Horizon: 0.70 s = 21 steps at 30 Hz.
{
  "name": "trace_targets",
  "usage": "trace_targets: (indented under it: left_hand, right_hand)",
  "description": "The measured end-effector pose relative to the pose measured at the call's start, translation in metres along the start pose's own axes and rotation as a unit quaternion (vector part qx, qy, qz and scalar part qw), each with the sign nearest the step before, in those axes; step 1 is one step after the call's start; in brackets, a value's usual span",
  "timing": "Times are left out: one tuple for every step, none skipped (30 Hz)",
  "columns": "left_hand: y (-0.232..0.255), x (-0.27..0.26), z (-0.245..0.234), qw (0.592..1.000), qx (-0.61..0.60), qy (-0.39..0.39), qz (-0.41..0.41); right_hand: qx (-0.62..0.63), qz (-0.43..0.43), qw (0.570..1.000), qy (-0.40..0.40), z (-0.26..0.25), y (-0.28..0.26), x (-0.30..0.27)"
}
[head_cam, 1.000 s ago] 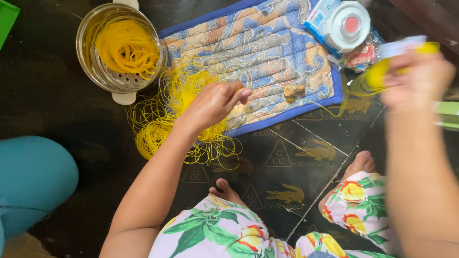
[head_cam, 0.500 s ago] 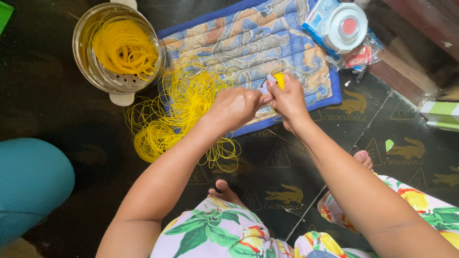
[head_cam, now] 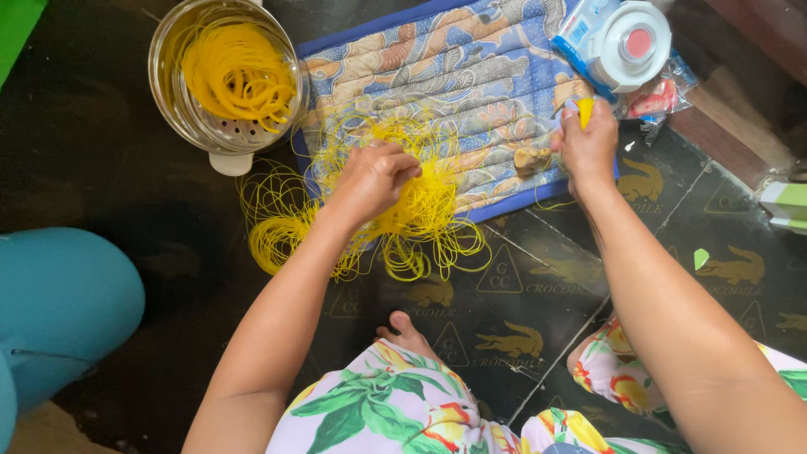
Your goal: The person sits on the floor and coils a long strand of yellow yarn into a circular bundle by hand. They repeatedly wrap the yarn around their fingers and a growing coil, then place the finished bundle into a metal colander.
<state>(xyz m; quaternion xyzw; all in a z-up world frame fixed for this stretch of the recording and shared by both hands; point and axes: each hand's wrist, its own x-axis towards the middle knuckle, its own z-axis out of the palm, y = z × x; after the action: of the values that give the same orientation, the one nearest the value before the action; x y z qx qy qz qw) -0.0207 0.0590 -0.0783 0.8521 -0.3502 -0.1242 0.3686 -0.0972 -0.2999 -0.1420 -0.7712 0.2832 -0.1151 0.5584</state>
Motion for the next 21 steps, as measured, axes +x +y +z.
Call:
trace_targets:
  left_hand:
    - [-0.001, 0.001, 0.004, 1.000, 0.015, -0.003, 0.000]
    - [-0.002, 0.003, 0.008, 1.000, 0.030, -0.007, 0.001]
    - [-0.002, 0.004, 0.011, 0.999, 0.045, -0.011, 0.001]
    - [0.000, 0.004, 0.014, 0.999, 0.053, -0.006, 0.001]
    - [0.002, 0.004, 0.016, 0.998, 0.061, -0.002, 0.002]
    - [0.004, 0.005, 0.019, 0.998, 0.068, 0.002, 0.003]
    - [0.006, 0.007, 0.021, 0.997, 0.074, 0.002, 0.002]
    - [0.009, 0.008, 0.022, 0.997, 0.080, 0.002, 0.002]
    - [0.011, 0.010, 0.023, 0.996, 0.085, 0.002, 0.002]
    - [0.014, 0.011, 0.022, 0.996, 0.089, 0.002, 0.003]
    - [0.016, 0.011, 0.022, 0.996, 0.093, 0.003, 0.004]
    - [0.018, 0.011, 0.022, 0.995, 0.097, 0.004, 0.005]
    - [0.019, 0.012, 0.022, 0.995, 0.098, 0.011, 0.003]
    - [0.021, 0.013, 0.023, 0.995, 0.099, 0.017, 0.000]
    - [0.022, 0.013, 0.023, 0.995, 0.101, 0.023, -0.003]
    - [0.022, 0.011, 0.024, 0.994, 0.106, 0.027, -0.003]
    - [0.022, 0.010, 0.024, 0.993, 0.112, 0.031, -0.004]
    - [0.023, 0.008, 0.024, 0.993, 0.116, 0.035, -0.004]
    - [0.023, 0.007, 0.024, 0.992, 0.121, 0.041, -0.004]
    - [0.024, 0.007, 0.025, 0.991, 0.125, 0.047, -0.003]
    - [0.025, 0.007, 0.025, 0.990, 0.128, 0.052, -0.001]
  right_hand:
    - [-0.012, -0.013, 1.000, -0.008, -0.003, 0.002, -0.002]
    - [-0.024, -0.026, 0.999, -0.016, -0.005, 0.000, -0.002]
    - [0.019, -0.033, 0.999, 0.002, -0.007, -0.006, 0.001]
    - [0.061, -0.039, 0.997, 0.019, -0.011, -0.016, 0.004]
    - [0.103, -0.045, 0.993, 0.036, -0.013, -0.028, 0.005]
    - [0.095, -0.067, 0.993, 0.024, -0.015, -0.043, 0.003]
    - [0.087, -0.089, 0.992, 0.012, -0.014, -0.058, -0.001]
    - [0.079, -0.111, 0.991, 0.000, -0.012, -0.073, -0.007]
    - [0.088, -0.072, 0.993, -0.042, -0.005, -0.087, -0.015]
    - [0.097, -0.035, 0.991, -0.084, 0.011, -0.096, -0.028]
    - [0.083, -0.020, 0.990, -0.115, 0.031, -0.102, -0.043]
    - [0.070, -0.005, 0.987, -0.147, 0.050, -0.107, -0.057]
    - [0.056, -0.051, 0.985, -0.157, 0.066, -0.108, -0.072]
    - [0.041, -0.095, 0.980, -0.168, 0.080, -0.108, -0.083]
    - [0.023, -0.083, 0.985, -0.151, 0.091, -0.105, -0.088]
    - [0.004, -0.071, 0.988, -0.134, 0.101, -0.100, -0.092]
    - [-0.014, -0.059, 0.991, -0.117, 0.108, -0.094, -0.095]
    - [-0.041, -0.062, 0.990, -0.121, 0.111, -0.087, -0.096]
    - [-0.067, -0.065, 0.988, -0.125, 0.114, -0.080, -0.096]
    - [-0.094, -0.068, 0.985, -0.127, 0.114, -0.074, -0.095]
    - [-0.095, -0.053, 0.984, -0.139, 0.114, -0.069, -0.093]
